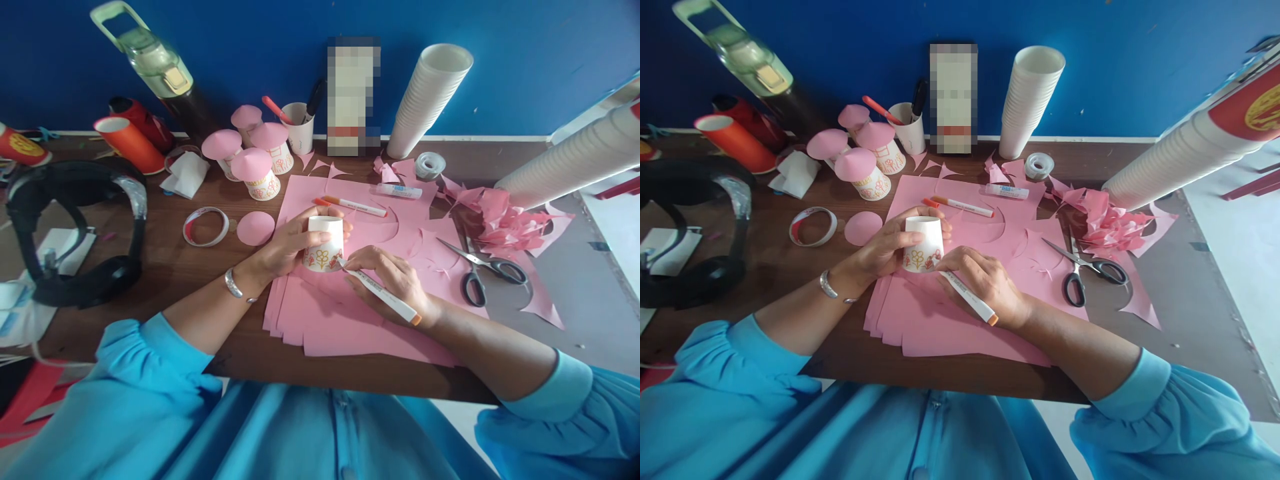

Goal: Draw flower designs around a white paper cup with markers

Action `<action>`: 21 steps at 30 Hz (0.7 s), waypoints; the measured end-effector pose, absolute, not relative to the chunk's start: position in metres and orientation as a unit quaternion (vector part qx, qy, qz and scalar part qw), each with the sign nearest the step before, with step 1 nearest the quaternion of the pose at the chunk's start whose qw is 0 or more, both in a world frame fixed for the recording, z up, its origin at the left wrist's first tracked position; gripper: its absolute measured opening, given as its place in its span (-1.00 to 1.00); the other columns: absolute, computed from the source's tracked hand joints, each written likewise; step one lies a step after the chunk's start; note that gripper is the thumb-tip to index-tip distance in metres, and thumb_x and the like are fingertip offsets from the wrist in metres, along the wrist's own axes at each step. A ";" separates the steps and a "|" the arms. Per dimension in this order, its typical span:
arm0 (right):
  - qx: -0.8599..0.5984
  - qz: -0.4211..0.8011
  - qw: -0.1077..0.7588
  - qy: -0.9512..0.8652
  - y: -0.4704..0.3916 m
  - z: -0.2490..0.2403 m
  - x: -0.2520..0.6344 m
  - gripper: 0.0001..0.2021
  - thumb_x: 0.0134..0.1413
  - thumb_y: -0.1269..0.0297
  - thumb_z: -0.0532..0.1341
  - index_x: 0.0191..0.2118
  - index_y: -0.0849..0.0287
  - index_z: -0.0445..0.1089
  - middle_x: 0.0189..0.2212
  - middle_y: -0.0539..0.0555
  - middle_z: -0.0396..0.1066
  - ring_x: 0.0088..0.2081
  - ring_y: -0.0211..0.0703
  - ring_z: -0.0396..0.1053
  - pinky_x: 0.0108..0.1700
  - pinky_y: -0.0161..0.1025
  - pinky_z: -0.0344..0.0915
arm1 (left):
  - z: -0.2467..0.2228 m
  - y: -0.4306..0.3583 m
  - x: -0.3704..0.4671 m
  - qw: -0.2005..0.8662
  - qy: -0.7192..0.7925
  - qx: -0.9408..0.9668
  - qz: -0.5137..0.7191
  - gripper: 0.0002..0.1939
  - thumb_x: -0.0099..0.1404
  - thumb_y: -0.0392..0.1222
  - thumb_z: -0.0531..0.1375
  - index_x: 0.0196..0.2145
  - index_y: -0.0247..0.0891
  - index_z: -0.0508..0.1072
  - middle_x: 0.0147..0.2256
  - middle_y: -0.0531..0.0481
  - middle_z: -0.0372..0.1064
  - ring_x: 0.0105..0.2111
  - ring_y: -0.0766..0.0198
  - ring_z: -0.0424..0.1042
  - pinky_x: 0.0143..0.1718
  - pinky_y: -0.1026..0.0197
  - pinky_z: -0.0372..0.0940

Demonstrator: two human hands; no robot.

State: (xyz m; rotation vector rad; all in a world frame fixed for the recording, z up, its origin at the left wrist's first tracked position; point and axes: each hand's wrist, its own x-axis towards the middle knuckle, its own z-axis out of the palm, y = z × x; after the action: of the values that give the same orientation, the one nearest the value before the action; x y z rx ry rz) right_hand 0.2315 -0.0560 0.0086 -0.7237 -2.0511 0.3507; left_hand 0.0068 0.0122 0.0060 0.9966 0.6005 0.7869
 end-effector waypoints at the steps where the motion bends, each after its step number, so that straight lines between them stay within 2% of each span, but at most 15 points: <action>1: -0.296 0.141 0.452 -0.830 -0.056 0.009 0.231 -0.86 0.44 0.44 0.26 0.02 0.11 0.41 -0.25 0.07 0.60 -0.22 -0.12 0.66 -0.21 -0.23 0.63 | 0.006 0.012 0.007 0.763 0.275 0.459 0.362 -0.49 0.23 -0.11 0.47 0.08 -0.26 0.47 0.04 -0.25 0.63 0.01 -0.01 0.62 -0.07 0.09 0.45; 9: -0.311 0.147 0.448 -0.825 -0.058 0.010 0.232 -0.91 0.46 0.40 0.26 -0.01 0.10 0.41 -0.26 0.04 0.59 -0.24 -0.16 0.64 -0.22 -0.25 0.63 | 0.006 0.013 0.005 0.766 0.275 0.456 0.359 -0.48 0.23 -0.11 0.46 0.09 -0.26 0.47 0.05 -0.26 0.62 0.04 -0.04 0.62 -0.05 0.07 0.46; 15: -0.275 0.145 0.462 -0.831 -0.057 0.013 0.233 -0.85 0.41 0.44 0.28 -0.01 0.07 0.41 -0.25 0.06 0.62 -0.24 -0.13 0.66 -0.25 -0.22 0.63 | 0.004 0.013 0.005 0.766 0.278 0.455 0.359 -0.46 0.23 -0.08 0.46 0.10 -0.25 0.46 0.05 -0.28 0.62 0.07 -0.07 0.61 -0.08 0.08 0.47; 21: -0.234 0.147 0.452 -0.848 -0.058 0.014 0.234 -0.81 0.40 0.44 0.30 0.06 0.13 0.42 -0.23 0.13 0.63 -0.18 -0.07 0.68 -0.21 -0.20 0.67 | 0.002 0.014 0.005 0.769 0.260 0.454 0.368 -0.49 0.25 -0.06 0.44 0.10 -0.23 0.46 -0.02 -0.21 0.58 -0.09 0.05 0.59 -0.18 0.12 0.45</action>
State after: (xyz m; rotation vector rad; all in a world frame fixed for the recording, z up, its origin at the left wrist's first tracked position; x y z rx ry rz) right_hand 0.2339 -0.0578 0.0136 -0.5783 -2.0938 0.3640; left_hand 0.0045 0.0142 0.0019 0.9847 0.5638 0.7987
